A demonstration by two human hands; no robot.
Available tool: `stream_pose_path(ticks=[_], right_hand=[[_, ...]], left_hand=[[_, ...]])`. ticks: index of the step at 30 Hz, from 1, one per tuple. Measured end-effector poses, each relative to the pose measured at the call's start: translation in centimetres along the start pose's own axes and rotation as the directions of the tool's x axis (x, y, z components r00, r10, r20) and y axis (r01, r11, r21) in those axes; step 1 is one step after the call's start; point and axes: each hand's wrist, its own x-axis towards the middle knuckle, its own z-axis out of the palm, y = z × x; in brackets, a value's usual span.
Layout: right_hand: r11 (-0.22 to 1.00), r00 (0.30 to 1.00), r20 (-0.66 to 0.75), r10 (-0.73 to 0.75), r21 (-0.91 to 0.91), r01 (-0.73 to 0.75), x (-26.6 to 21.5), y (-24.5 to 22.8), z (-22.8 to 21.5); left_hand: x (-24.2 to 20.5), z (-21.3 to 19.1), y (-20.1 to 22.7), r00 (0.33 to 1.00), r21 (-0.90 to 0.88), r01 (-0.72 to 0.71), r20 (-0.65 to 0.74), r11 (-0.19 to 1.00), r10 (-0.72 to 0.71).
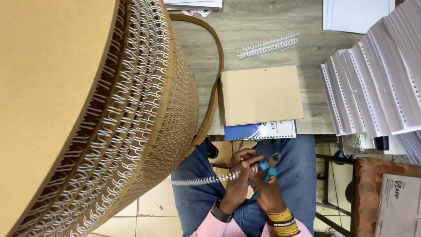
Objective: The person pulls a length of spiral binding coil from a large roll and uses pliers to cut it into smaller segments. The cut pieces are placed on the floor next to the work area.
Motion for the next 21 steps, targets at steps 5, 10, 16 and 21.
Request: stream_pose_path(ticks=[5, 10, 16, 21], right_hand=[[0.954, 0.984, -0.131, -0.122, 0.256, 0.153, 3.3, -4.0, -3.1], [0.908, 0.934, -0.195, -0.300, 0.242, 0.342, 6.4, -6.6, -4.2], [0.914, 0.923, -0.241, -0.301, 0.204, 0.352, 6.9, -6.3, -2.1], [0.926, 0.868, -0.385, -0.314, 0.076, 0.369, 7.1, -6.0, -0.6]], left_hand=[[-0.9, -5.7, -7.3, 0.931, -0.194, 0.260, -0.208, 0.946, -0.299], [-1.0, -9.7, -7.7, 0.962, -0.259, 0.052, -0.247, 0.964, -0.119], [1.2, -9.0, -3.5, 0.943, 0.071, 0.010, -0.333, 0.997, 0.014], [3.8, -7.5, 2.9, 0.942, 0.304, 0.021, -0.325, 0.952, 0.083]])
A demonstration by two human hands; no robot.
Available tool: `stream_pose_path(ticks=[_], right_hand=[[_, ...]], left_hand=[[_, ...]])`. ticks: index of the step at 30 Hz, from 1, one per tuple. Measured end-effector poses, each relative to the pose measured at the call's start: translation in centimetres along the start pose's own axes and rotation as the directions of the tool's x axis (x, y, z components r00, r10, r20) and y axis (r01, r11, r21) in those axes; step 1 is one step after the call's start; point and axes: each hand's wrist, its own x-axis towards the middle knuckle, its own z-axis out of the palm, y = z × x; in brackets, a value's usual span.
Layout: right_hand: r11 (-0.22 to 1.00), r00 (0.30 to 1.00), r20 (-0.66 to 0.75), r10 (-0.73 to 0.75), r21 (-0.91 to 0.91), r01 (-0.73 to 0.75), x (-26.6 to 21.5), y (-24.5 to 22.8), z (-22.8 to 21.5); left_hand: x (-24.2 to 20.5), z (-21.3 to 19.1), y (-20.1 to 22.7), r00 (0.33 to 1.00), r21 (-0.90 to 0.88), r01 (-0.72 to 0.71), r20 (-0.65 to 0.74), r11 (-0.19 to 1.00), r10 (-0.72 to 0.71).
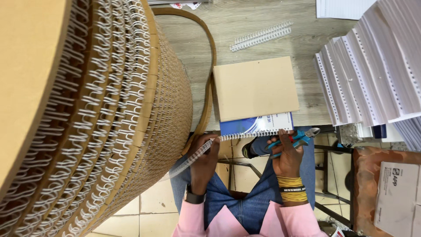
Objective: The person pulls a length of spiral binding coil from a large roll and uses pliers to cut it into smaller segments. The cut pieces are placed on the floor next to the work area.
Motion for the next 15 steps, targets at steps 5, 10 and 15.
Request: stream_pose_path(ticks=[5, 10, 15], right_hand=[[0.996, 0.991, -0.101, -0.090, -0.016, 0.089, -1.3, 0.5, 0.5], [0.943, 0.966, 0.229, 0.119, -0.331, -0.037, -9.5, 1.1, 0.6], [0.863, 0.834, 0.413, 0.365, -0.487, -0.136, -12.1, 3.6, 0.8]], left_hand=[[1.0, 1.6, -0.1, 1.000, 0.101, -0.018, 0.023, 0.995, 0.016], [2.0, 2.7, -1.7, 0.996, 0.031, 0.061, 0.059, 0.998, -0.063], [1.8, 2.9, -1.7, 0.989, -0.147, 0.134, 0.080, 0.980, -0.123]])
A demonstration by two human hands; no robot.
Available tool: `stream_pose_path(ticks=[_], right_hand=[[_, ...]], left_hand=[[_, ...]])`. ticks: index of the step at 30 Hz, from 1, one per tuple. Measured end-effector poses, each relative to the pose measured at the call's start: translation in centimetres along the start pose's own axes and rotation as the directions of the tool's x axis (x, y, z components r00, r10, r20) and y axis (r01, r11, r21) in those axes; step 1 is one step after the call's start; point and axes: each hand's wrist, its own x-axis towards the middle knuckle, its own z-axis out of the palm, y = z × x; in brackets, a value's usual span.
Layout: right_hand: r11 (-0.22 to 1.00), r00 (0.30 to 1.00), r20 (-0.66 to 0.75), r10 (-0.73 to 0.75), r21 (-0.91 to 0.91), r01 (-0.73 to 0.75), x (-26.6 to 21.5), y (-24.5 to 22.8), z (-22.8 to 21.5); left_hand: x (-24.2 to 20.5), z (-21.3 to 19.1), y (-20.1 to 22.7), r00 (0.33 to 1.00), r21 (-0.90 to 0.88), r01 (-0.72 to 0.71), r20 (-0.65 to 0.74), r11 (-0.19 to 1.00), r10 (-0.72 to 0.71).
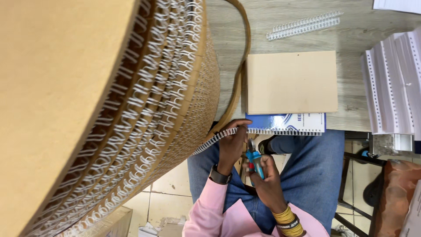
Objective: The person pulls a length of spiral binding coil from a large roll and uses pliers to cut it into smaller segments. The cut pieces are placed on the floor next to the work area.
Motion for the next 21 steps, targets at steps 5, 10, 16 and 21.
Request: stream_pose_path(ticks=[5, 10, 16, 21], right_hand=[[0.949, 0.997, -0.026, -0.076, -0.307, 0.065, 1.1, -0.4, 0.3], [0.932, 0.985, -0.082, -0.150, -0.344, 0.113, 1.7, -0.6, 1.0], [0.940, 0.975, -0.144, -0.171, -0.319, 0.118, 2.0, -0.1, 1.2], [0.910, 0.968, -0.122, -0.220, -0.384, 0.158, 1.6, 0.0, 1.3]], left_hand=[[-0.8, 0.1, 2.1, 0.977, 0.129, 0.214, -0.054, 0.968, -0.208], [-0.8, -0.1, 1.3, 0.983, 0.118, 0.182, -0.029, 0.976, -0.179], [-0.9, 0.1, 1.2, 0.993, 0.077, 0.104, -0.056, 0.992, -0.100], [-1.2, -0.1, 1.3, 0.994, 0.062, 0.104, -0.046, 0.993, -0.101]])
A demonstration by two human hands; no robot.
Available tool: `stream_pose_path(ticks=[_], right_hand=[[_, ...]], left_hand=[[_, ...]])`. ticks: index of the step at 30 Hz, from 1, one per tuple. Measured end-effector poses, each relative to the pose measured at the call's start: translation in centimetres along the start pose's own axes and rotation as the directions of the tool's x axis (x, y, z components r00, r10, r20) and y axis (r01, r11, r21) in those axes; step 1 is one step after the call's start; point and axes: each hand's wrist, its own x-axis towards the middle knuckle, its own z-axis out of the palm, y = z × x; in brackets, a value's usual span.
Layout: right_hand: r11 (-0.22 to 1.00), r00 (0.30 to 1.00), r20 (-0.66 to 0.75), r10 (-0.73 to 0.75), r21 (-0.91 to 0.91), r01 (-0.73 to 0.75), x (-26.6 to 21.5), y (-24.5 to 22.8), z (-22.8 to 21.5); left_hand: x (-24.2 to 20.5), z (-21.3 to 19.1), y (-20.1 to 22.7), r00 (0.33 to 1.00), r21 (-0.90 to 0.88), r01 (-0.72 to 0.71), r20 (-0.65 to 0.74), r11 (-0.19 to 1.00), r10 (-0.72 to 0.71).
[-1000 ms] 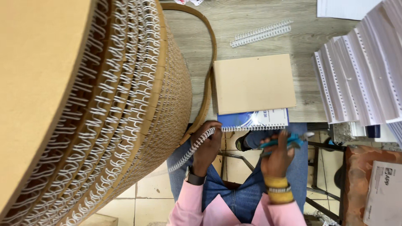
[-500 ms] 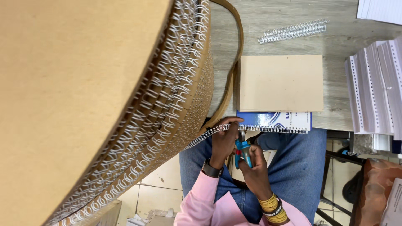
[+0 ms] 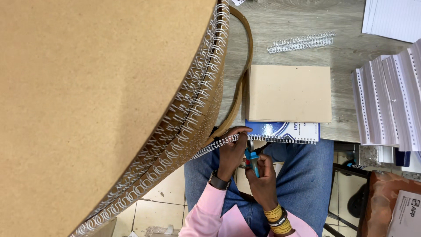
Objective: The person pulls a length of spiral binding coil from a large roll and uses pliers to cut it into smaller segments. The cut pieces are placed on the floor next to the work area.
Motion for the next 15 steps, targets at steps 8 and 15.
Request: stream_pose_path(ticks=[8, 15], right_hand=[[0.999, 1.000, -0.009, -0.030, -0.010, 0.030, 0.0, -0.5, 0.3], [1.000, 1.000, -0.004, -0.024, 0.012, 0.024, 0.2, -0.1, 0.4]], left_hand=[[0.3, 0.1, -0.3, 0.993, 0.027, -0.106, -0.057, 0.994, 0.108], [0.1, 0.2, -0.4, 0.999, 0.002, -0.007, -0.050, 1.000, 0.007]])
